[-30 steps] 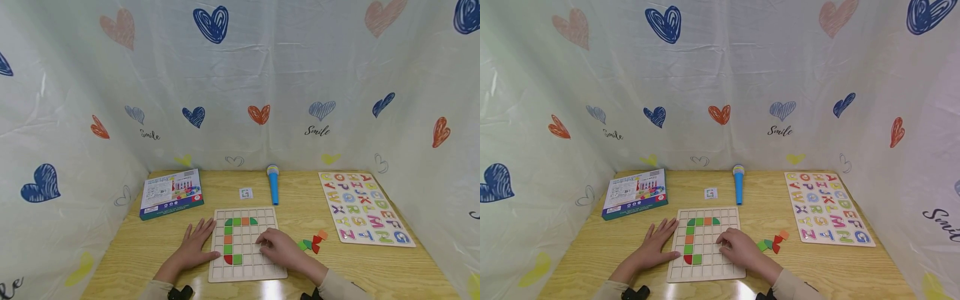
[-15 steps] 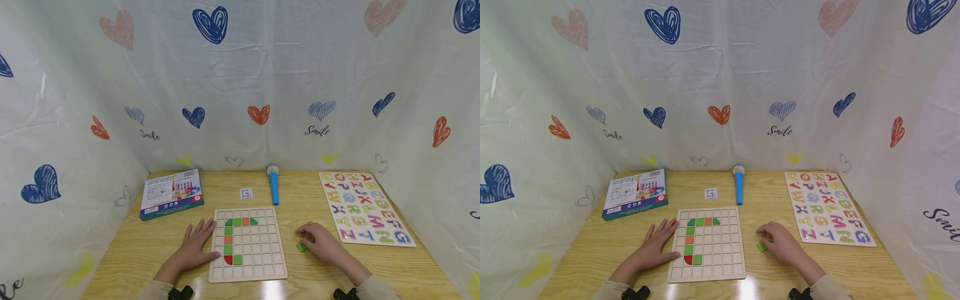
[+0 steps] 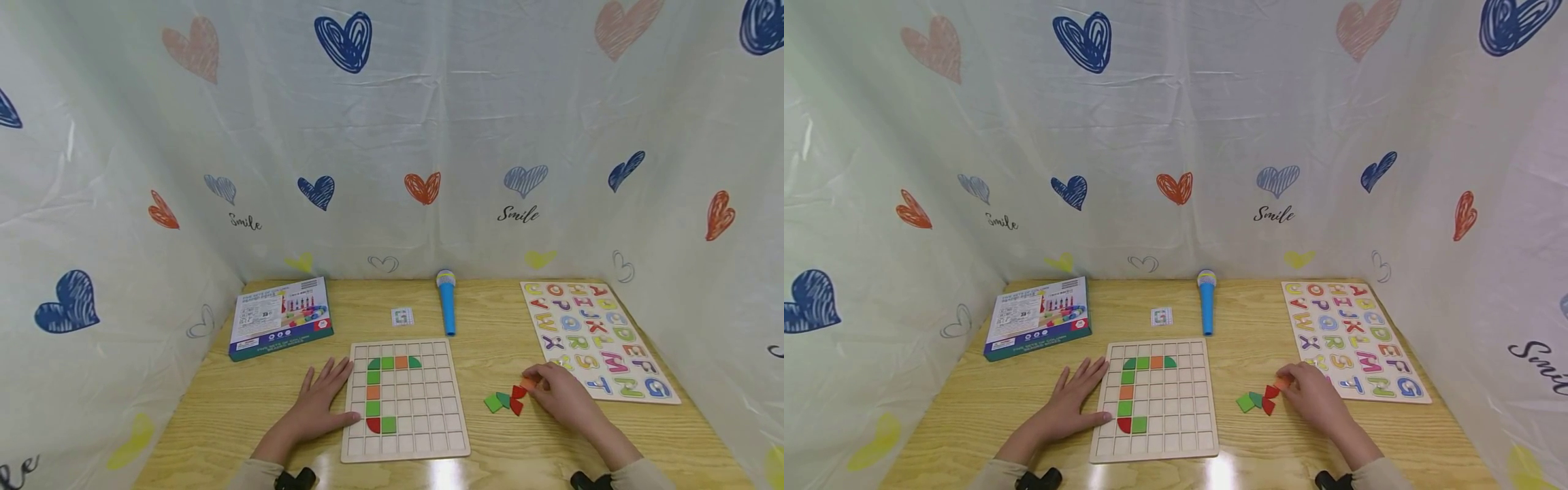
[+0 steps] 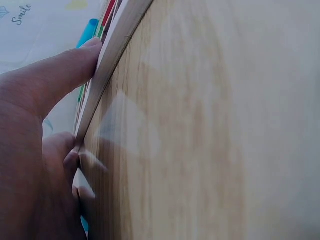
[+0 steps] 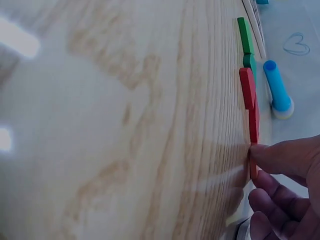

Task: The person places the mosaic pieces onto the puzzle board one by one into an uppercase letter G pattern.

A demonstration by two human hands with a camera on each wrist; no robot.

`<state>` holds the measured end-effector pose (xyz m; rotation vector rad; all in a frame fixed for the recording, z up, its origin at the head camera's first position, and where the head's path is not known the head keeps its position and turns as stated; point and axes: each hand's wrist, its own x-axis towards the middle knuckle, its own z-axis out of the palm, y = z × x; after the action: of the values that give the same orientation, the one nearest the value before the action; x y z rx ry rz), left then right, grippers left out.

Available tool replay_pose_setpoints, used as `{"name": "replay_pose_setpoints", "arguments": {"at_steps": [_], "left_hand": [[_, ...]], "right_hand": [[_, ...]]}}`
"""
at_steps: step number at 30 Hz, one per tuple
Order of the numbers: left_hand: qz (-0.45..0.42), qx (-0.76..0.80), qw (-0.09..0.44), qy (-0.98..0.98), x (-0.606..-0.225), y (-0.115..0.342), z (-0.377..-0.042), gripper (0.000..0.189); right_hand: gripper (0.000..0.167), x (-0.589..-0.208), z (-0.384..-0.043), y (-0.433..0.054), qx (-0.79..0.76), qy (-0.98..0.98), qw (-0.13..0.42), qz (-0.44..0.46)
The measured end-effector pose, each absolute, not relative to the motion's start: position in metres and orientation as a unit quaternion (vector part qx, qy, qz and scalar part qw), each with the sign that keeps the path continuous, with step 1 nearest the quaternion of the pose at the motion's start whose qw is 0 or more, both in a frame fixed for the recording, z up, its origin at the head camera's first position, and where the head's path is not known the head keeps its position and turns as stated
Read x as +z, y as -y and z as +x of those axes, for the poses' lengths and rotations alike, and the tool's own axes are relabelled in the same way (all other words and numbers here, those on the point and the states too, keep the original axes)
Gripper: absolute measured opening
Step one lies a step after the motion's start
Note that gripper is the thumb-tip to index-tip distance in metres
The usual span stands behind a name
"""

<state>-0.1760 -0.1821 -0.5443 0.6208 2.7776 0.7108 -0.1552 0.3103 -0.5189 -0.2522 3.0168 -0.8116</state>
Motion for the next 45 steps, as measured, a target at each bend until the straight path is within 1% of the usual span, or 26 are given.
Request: {"name": "replay_pose_setpoints", "arguments": {"at_steps": [5, 8, 14, 19, 29, 34, 45], "left_hand": [[0.21, 0.238, 0.104, -0.942, -0.547, 0.182, -0.176, 0.097], [0.21, 0.239, 0.103, -0.942, -0.547, 0.182, -0.177, 0.097], [0.211, 0.239, 0.102, -0.942, -0.546, 0.182, -0.177, 0.098], [0.212, 0.237, 0.099, -0.943, -0.544, 0.182, -0.177, 0.098], [0.218, 0.249, 0.088, -0.94, -0.545, 0.181, -0.176, 0.099], [0.218, 0.25, 0.081, -0.94, -0.546, 0.182, -0.176, 0.099], [0.213, 0.24, 0.097, -0.942, -0.545, 0.182, -0.177, 0.098]], "right_hand": [[0.024, -0.52, -0.157, -0.311, -0.268, -0.961, 0.021, -0.07], [0.023, -0.519, -0.157, -0.311, -0.279, -0.958, 0.022, -0.068], [0.015, -0.518, -0.158, -0.309, -0.283, -0.957, -0.009, -0.064], [0.017, -0.52, -0.158, -0.297, -0.324, -0.943, -0.018, -0.075], [0.019, -0.524, -0.156, -0.244, -0.396, -0.904, 0.015, -0.157], [0.013, -0.523, -0.155, -0.213, -0.417, -0.888, 0.032, -0.192], [0.004, -0.526, -0.148, -0.15, -0.421, -0.864, 0.091, -0.261]]}}
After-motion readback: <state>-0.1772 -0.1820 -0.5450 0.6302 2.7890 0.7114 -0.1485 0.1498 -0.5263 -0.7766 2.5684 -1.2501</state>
